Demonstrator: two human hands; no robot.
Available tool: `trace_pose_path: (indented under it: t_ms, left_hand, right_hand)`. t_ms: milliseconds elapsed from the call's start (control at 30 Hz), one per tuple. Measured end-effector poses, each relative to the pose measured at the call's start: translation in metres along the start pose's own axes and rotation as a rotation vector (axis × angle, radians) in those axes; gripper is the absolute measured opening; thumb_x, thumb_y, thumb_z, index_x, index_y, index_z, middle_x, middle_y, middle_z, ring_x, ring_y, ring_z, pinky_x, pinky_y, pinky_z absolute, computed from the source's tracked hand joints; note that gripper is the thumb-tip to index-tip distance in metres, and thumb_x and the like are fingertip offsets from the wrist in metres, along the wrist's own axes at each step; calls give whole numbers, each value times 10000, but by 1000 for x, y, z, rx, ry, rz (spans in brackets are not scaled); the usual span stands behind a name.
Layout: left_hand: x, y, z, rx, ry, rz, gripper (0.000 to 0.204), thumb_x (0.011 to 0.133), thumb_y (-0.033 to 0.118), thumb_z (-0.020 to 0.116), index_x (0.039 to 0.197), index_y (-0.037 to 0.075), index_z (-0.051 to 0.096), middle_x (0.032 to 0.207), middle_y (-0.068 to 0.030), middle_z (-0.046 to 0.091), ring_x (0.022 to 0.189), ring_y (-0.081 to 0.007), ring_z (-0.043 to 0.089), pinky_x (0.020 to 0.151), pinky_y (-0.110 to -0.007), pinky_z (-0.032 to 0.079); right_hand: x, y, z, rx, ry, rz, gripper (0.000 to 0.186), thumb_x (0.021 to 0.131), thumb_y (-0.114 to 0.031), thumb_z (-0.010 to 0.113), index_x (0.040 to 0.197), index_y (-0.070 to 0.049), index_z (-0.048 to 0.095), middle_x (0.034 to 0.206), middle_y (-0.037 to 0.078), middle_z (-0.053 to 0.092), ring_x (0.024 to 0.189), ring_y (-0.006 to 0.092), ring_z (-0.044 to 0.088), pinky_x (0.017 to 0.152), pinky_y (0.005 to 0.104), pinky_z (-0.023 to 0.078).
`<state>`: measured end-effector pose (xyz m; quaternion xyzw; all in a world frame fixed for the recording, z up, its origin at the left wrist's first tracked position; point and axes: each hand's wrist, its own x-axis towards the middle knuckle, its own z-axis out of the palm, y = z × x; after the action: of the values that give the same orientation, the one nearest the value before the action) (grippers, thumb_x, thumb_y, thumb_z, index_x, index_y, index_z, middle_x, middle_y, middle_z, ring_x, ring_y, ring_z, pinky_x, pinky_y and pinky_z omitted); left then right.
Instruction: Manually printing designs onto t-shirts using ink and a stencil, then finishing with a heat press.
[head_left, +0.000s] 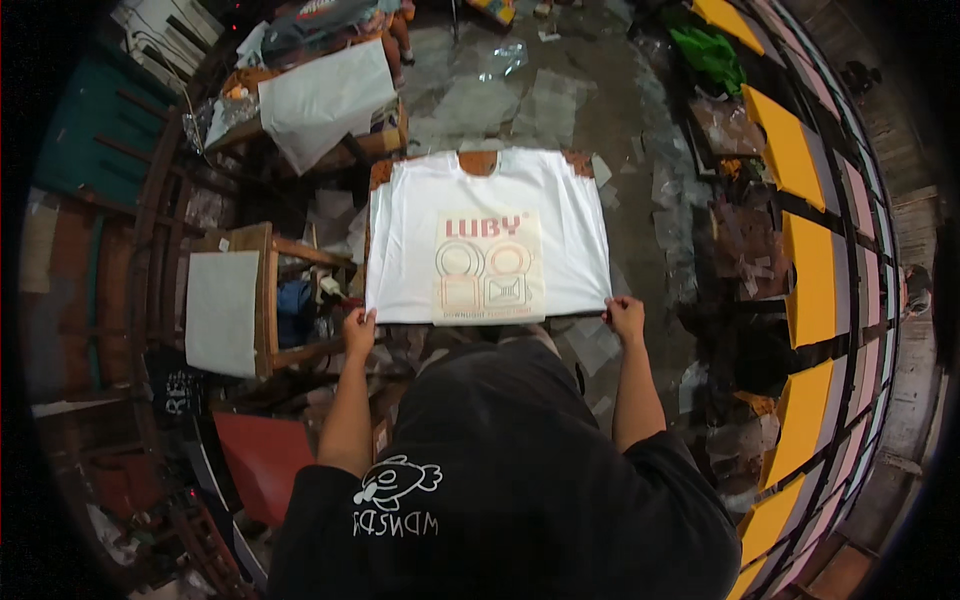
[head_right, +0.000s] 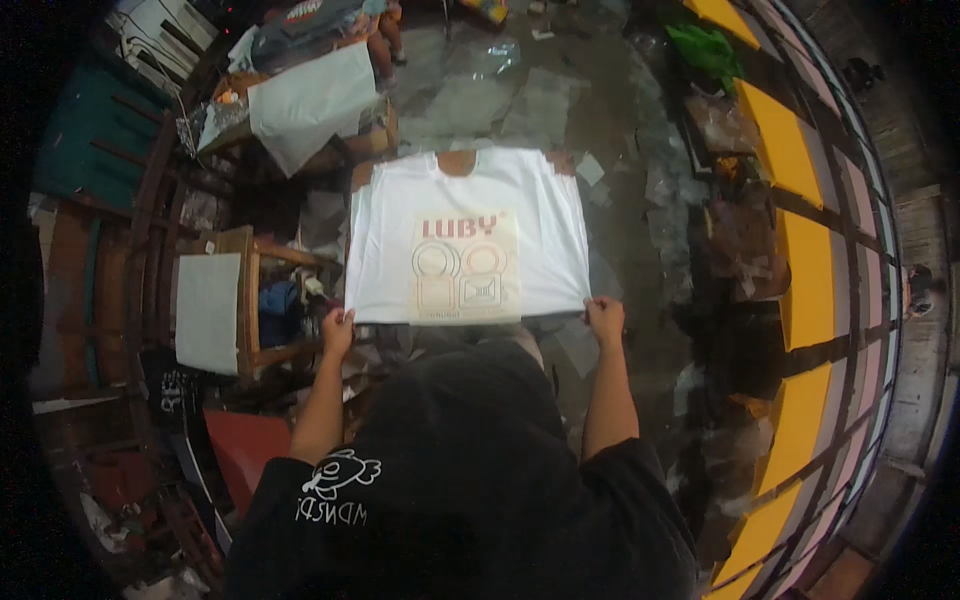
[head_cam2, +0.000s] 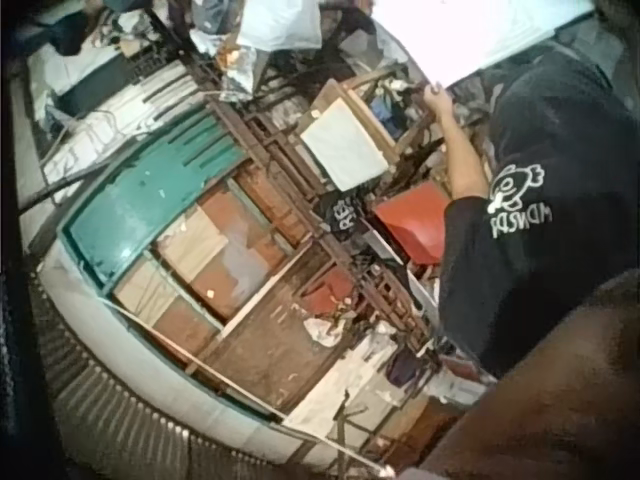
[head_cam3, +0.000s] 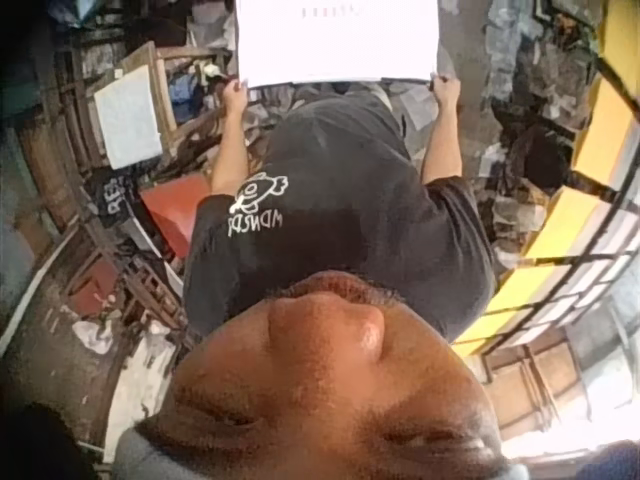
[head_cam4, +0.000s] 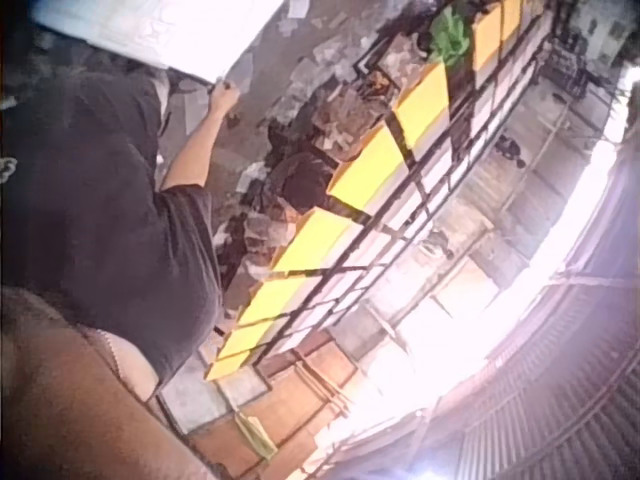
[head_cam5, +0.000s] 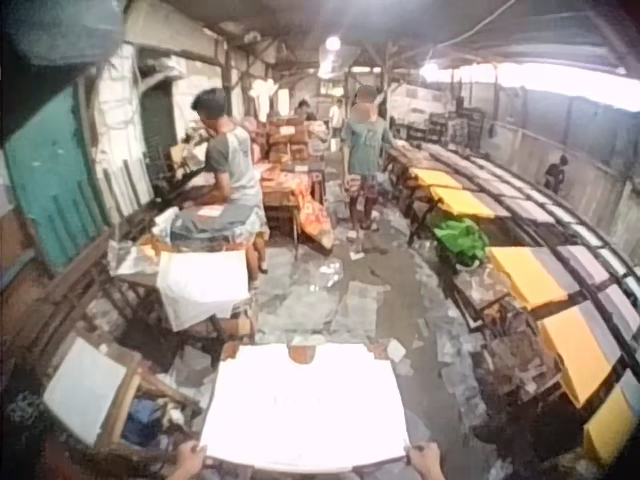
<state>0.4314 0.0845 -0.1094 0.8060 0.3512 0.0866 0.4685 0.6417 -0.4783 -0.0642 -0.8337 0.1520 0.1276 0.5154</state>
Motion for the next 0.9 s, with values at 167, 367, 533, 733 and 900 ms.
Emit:
trace_pose_path:
  t_ms: [167, 367, 533, 733, 900]
  left_hand:
    - [-12, -1, -4, 2, 76, 4, 272, 815, 220, 755, 781, -3, 601, 629, -62, 585, 562, -144, 522, 540, -328, 431]
    - [-19, 2, 8, 66, 163, 102, 266, 801, 213, 757, 796, -1, 598, 637, -78, 586, 587, -172, 529, 574, -343, 447]
    - [-25, -1, 4, 46, 145, 52, 259, 791, 204, 765, 845, 6, 607, 772, -88, 558, 651, -191, 520, 624, -337, 449]
    - [-23, 17, 4, 165, 193, 126, 243, 788, 192, 762, 815, 21, 591, 761, -83, 515, 682, -202, 519, 651, -334, 452]
    - [-17, 4, 3, 123, 150, 85, 253, 784, 194, 764, 810, 22, 581, 762, -83, 554, 688, -205, 539, 655, -338, 464]
  right_hand:
    - [-10, -8, 7, -77, 42, -23, 177, 824, -126, 684, 767, 39, 656, 587, 66, 635, 508, 124, 602, 480, 283, 472]
    - [-14, 6, -2, -132, 72, -38, 170, 802, -126, 704, 787, 37, 656, 604, 71, 641, 517, 131, 612, 493, 288, 491]
    - [-13, 8, 2, -71, 55, -35, 162, 792, -95, 712, 811, 48, 640, 624, 82, 640, 523, 145, 622, 491, 291, 506]
    - [0, 24, 3, -121, 63, -60, 165, 794, -76, 712, 821, 54, 614, 642, 79, 627, 517, 148, 620, 472, 296, 518]
    - [-4, 15, 7, 108, 51, 52, 169, 794, -62, 714, 847, 45, 594, 662, 87, 611, 519, 173, 620, 458, 294, 522]
